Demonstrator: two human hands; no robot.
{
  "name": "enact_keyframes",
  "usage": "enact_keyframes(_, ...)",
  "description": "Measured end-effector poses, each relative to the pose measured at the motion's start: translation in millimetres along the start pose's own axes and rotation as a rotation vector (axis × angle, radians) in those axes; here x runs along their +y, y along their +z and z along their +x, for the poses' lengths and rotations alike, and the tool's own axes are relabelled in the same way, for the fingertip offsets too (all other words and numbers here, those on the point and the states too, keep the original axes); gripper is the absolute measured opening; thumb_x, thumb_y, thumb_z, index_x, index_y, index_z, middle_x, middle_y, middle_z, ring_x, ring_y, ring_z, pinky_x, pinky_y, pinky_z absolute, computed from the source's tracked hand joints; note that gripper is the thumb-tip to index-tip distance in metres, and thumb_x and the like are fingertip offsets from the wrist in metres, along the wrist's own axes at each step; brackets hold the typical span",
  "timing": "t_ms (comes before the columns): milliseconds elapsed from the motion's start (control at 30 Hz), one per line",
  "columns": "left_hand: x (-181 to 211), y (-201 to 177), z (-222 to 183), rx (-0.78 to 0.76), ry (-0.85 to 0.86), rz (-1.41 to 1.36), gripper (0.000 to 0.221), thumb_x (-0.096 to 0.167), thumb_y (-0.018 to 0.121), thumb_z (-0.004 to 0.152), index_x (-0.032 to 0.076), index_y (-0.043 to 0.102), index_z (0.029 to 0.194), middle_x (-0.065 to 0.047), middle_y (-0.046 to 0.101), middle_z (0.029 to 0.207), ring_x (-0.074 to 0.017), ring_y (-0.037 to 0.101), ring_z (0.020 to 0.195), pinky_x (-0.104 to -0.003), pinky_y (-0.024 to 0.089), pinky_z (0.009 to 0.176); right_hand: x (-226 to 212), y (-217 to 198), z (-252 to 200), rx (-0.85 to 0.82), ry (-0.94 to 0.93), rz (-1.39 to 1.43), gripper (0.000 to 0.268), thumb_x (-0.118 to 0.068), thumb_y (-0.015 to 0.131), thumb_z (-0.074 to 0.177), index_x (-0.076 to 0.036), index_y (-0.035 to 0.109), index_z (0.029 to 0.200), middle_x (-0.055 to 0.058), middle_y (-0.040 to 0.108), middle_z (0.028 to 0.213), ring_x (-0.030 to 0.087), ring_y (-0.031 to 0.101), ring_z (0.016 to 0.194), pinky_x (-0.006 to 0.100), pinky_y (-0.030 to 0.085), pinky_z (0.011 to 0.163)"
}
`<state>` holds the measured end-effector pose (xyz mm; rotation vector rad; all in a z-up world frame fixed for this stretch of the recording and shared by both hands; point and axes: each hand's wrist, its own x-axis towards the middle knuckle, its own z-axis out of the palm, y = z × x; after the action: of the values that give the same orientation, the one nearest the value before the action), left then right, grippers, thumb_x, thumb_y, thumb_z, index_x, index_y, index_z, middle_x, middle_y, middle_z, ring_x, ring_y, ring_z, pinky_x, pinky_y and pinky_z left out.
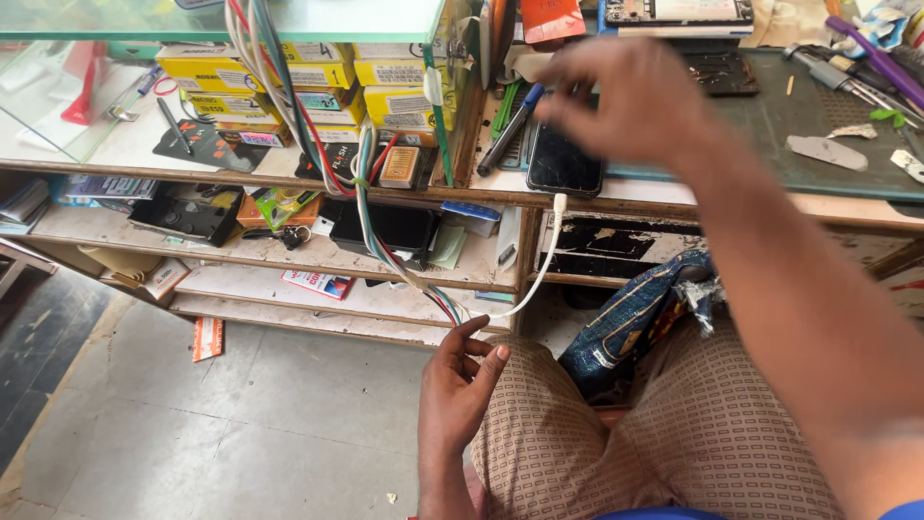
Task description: The person holds a smartphone and removes its back cover to expose the internal battery and components. They then reattach the back cover and connect a charging cable to the device, observing the charging indicator on the screen.
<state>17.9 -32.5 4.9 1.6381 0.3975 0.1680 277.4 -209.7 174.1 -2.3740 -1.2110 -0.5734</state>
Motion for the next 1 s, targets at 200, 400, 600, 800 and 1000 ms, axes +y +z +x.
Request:
enact_keyframes(200,-5,5,1,0.004,0.026,-0.002,0.035,0.018,0.080,0.084,0.003,0.073,0.115,-0.002,0.068,0.079,-0.0055,0.049,0.059,-0.023,0.042,0.050,-45,5,-57,0.301,-0.254,-0.031,0.019,-0.032,0.080,0.098,-0.013,0.078,0.100,0.005,0.073,0.096,0.024,0.070,0.091,0.037,0.057,0.077)
enact_keyframes(400,-10,7,3,-0.004,0.004,0.019,0.026,0.019,0.080,0.085,0.001,0.074,0.103,-0.001,0.068,0.077,-0.0054,0.048,0.057,-0.023,0.041,0.049,-7,-4,-71,0.416,-0.136,-0.071,0.033,-0.026,0.078,0.103,-0.007,0.069,0.078,0.006,0.065,0.077,0.022,0.063,0.072,0.038,0.050,0.064)
enact_keyframes(600,-7,14,2,-0.033,-0.025,0.153,0.023,0.021,0.081,0.084,0.001,0.074,0.093,-0.003,0.071,0.073,-0.0068,0.047,0.052,-0.025,0.039,0.046,13,0,-85,0.461,0.037,0.001,0.038,-0.020,0.075,0.100,-0.004,0.060,0.069,0.008,0.054,0.066,0.024,0.056,0.062,0.042,0.043,0.057)
enact_keyframes(800,0,20,0,-0.049,-0.008,0.323,0.023,0.024,0.082,0.081,0.002,0.075,0.085,-0.004,0.075,0.068,-0.0102,0.053,0.048,-0.029,0.043,0.046,4,2,-89,0.436,-0.044,-0.087,0.035,-0.019,0.074,0.098,-0.006,0.058,0.069,0.008,0.053,0.068,0.027,0.057,0.063,0.043,0.044,0.057)
enact_keyframes(1000,0,18,-1,-0.076,-0.008,0.322,0.022,0.022,0.077,0.087,0.001,0.074,0.084,-0.006,0.075,0.067,-0.0112,0.062,0.054,-0.029,0.048,0.051,4,4,-87,0.392,-0.038,-0.107,0.037,-0.019,0.074,0.100,-0.006,0.059,0.069,0.007,0.052,0.066,0.027,0.056,0.063,0.043,0.044,0.057)
